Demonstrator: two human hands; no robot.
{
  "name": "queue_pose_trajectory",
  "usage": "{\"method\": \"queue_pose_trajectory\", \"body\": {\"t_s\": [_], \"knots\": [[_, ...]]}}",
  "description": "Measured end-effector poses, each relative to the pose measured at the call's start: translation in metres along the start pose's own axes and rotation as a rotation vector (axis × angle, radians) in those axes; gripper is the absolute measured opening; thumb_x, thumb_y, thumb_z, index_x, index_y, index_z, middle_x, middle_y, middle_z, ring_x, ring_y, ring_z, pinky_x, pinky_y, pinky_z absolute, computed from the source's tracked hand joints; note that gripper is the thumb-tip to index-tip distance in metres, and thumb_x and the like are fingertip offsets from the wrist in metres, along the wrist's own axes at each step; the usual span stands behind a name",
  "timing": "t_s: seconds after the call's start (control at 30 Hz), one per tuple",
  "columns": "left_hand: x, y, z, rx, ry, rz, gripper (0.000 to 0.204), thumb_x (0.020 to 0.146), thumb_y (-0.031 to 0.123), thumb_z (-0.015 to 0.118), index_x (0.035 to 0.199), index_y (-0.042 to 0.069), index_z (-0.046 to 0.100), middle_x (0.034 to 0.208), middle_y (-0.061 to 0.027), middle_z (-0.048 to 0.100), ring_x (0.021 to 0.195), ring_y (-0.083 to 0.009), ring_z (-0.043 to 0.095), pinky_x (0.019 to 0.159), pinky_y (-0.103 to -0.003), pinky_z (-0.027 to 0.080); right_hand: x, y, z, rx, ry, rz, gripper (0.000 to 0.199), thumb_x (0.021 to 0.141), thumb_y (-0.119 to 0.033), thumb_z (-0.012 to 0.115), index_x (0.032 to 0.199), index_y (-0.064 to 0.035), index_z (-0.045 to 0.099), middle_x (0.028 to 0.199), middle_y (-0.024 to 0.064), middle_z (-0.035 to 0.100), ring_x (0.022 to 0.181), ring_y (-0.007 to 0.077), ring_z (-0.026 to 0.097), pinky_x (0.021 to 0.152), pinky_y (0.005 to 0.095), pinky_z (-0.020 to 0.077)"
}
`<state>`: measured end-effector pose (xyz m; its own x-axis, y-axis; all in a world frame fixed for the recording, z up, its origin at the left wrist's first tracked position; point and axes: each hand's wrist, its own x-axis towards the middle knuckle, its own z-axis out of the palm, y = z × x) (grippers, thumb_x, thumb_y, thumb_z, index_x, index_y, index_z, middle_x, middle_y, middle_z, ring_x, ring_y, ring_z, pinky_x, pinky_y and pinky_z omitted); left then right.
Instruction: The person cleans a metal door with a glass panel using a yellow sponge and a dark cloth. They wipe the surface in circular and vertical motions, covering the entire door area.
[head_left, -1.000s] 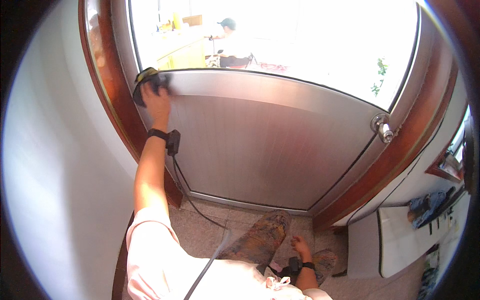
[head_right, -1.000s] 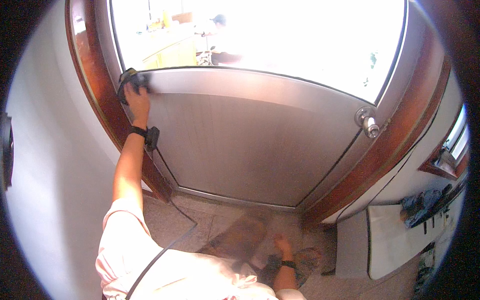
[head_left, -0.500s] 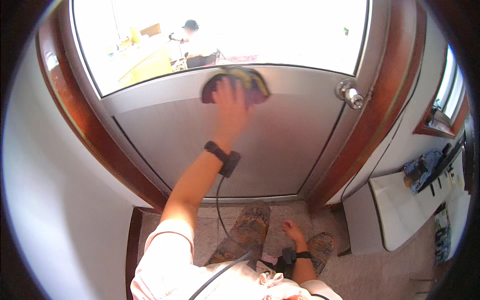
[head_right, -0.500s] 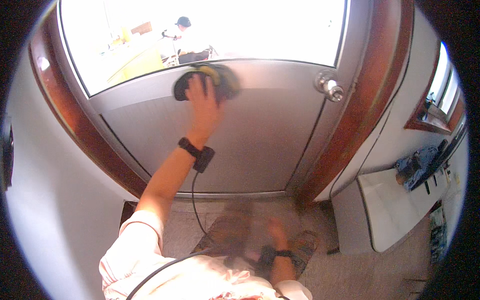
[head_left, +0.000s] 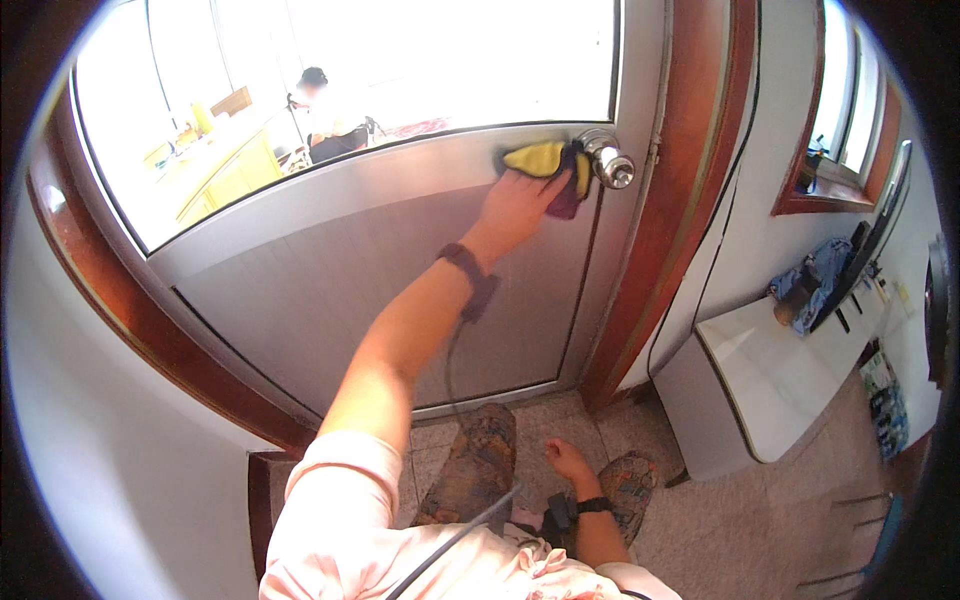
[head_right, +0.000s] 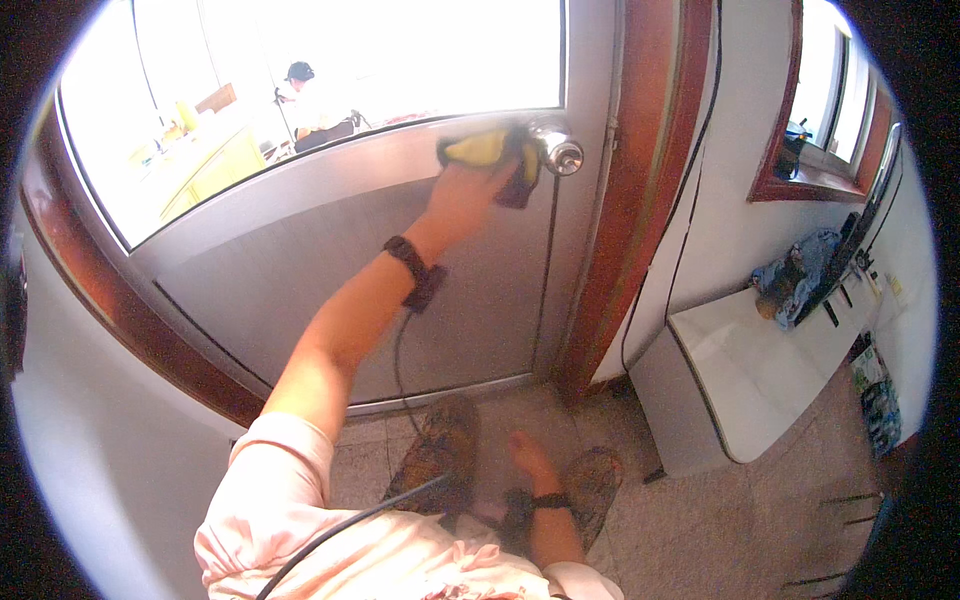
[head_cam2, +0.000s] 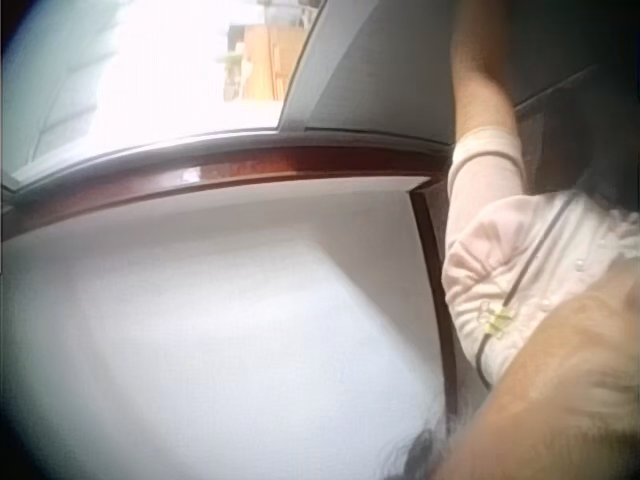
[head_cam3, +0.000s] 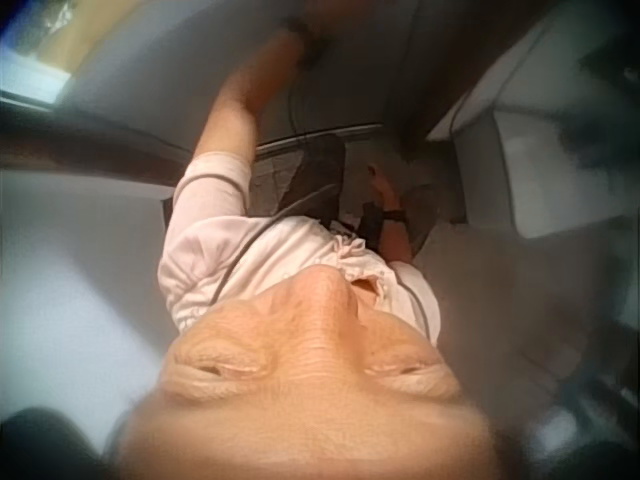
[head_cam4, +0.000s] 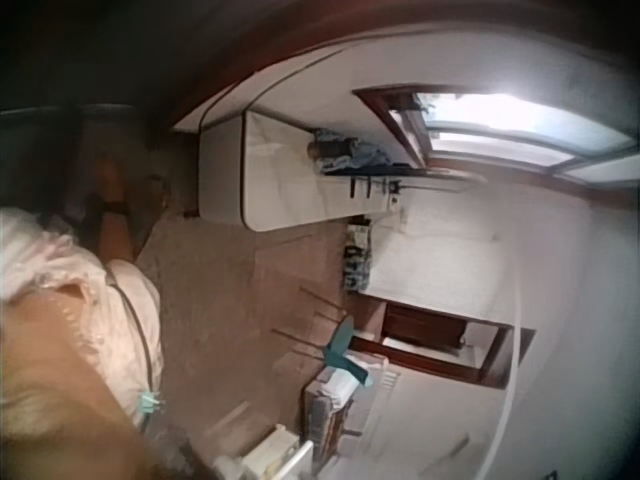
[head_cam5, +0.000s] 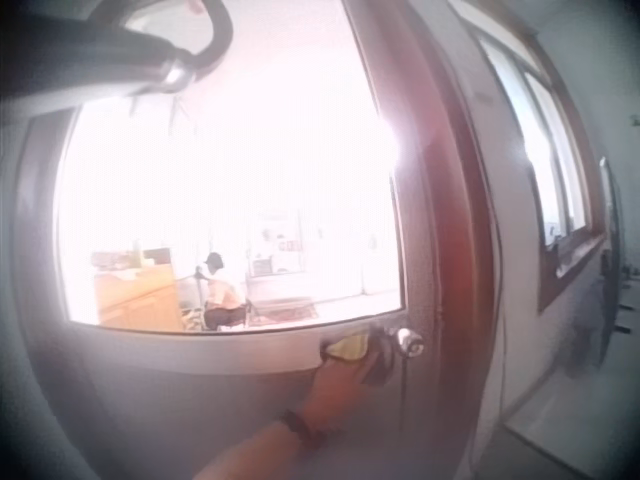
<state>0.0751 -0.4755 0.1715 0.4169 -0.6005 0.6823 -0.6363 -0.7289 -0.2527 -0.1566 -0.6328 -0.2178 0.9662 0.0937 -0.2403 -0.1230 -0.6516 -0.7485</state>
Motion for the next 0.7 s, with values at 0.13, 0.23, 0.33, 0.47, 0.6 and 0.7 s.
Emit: {"method": "queue_pose_trajectory", "body": {"t_s": [0.13, 0.23, 0.33, 0.47, 0.6, 0.7], "knots": [[-0.069, -0.030, 0.002, 0.079, -0.226, 0.017, 0.053, 0.070, 0.008, 0.054, 0.121, 0.016, 0.041, 0.107, -0.0157, 0.052, 0.098, -0.0314, 0.050, 0.080, -0.042, 0.042, 0.006, 0.025, 0.006, -0.094, 0.007, -0.067, 0.031, 0.080, -0.020, 0.051, 0.105, -0.0030, 0.052, 0.099, 0.0157, 0.057, 0.092, 0.0277, 0.055, 0.078, 0.0339, 0.0426], [-0.143, -0.072, -0.007, 0.119, -0.223, -0.079, 0.057, 0.065, 0.009, 0.058, 0.120, 0.016, 0.043, 0.114, -0.0154, 0.048, 0.107, -0.0338, 0.044, 0.090, -0.043, 0.035, 0.006, 0.017, 0.007, -0.133, -0.048, -0.094, 0.031, 0.080, -0.018, 0.051, 0.107, -0.0040, 0.052, 0.100, 0.0160, 0.057, 0.093, 0.0289, 0.054, 0.078, 0.0348, 0.0426], [-0.208, -0.104, -0.033, 0.242, -0.159, -0.187, 0.064, 0.061, 0.014, 0.061, 0.122, 0.014, 0.040, 0.119, -0.0138, 0.045, 0.109, -0.0334, 0.043, 0.089, -0.047, 0.034, 0.000, -0.007, -0.002, -0.073, -0.076, -0.024, 0.030, 0.081, -0.018, 0.051, 0.107, -0.0044, 0.052, 0.099, 0.0136, 0.058, 0.092, 0.0257, 0.055, 0.078, 0.0337, 0.0428], [-0.219, -0.103, -0.054, 0.401, -0.056, -0.267, 0.063, 0.063, 0.013, 0.061, 0.121, 0.006, 0.038, 0.128, -0.0195, 0.033, 0.112, -0.0384, 0.038, 0.090, -0.050, 0.031, 0.001, -0.015, -0.016, 0.202, -0.096, -0.108, 0.030, 0.083, -0.020, 0.051, 0.108, -0.0043, 0.050, 0.097, 0.0090, 0.058, 0.088, 0.0191, 0.054, 0.076, 0.0309, 0.0430], [-0.143, -0.062, -0.016, 0.107, -0.137, -0.420, 0.063, 0.066, 0.016, 0.060, 0.122, 0.002, 0.035, 0.129, -0.0214, 0.031, 0.113, -0.0385, 0.036, 0.090, -0.050, 0.032, 0.013, -0.046, -0.069, 0.305, -0.144, -0.143, 0.030, 0.084, -0.021, 0.052, 0.109, -0.0045, 0.049, 0.097, 0.0071, 0.058, 0.087, 0.0162, 0.054, 0.076, 0.0290, 0.0431], [-0.072, -0.022, 0.036, 0.187, -0.019, -0.110, 0.064, 0.064, 0.022, 0.061, 0.120, 0.001, 0.039, 0.126, -0.0181, 0.037, 0.114, -0.0361, 0.035, 0.095, -0.046, 0.027, 0.027, -0.042, -0.084, 0.336, -0.039, -0.195, 0.029, 0.084, -0.021, 0.051, 0.108, -0.0049, 0.050, 0.097, 0.0066, 0.058, 0.088, 0.0158, 0.054, 0.076, 0.0289, 0.0435]]}}
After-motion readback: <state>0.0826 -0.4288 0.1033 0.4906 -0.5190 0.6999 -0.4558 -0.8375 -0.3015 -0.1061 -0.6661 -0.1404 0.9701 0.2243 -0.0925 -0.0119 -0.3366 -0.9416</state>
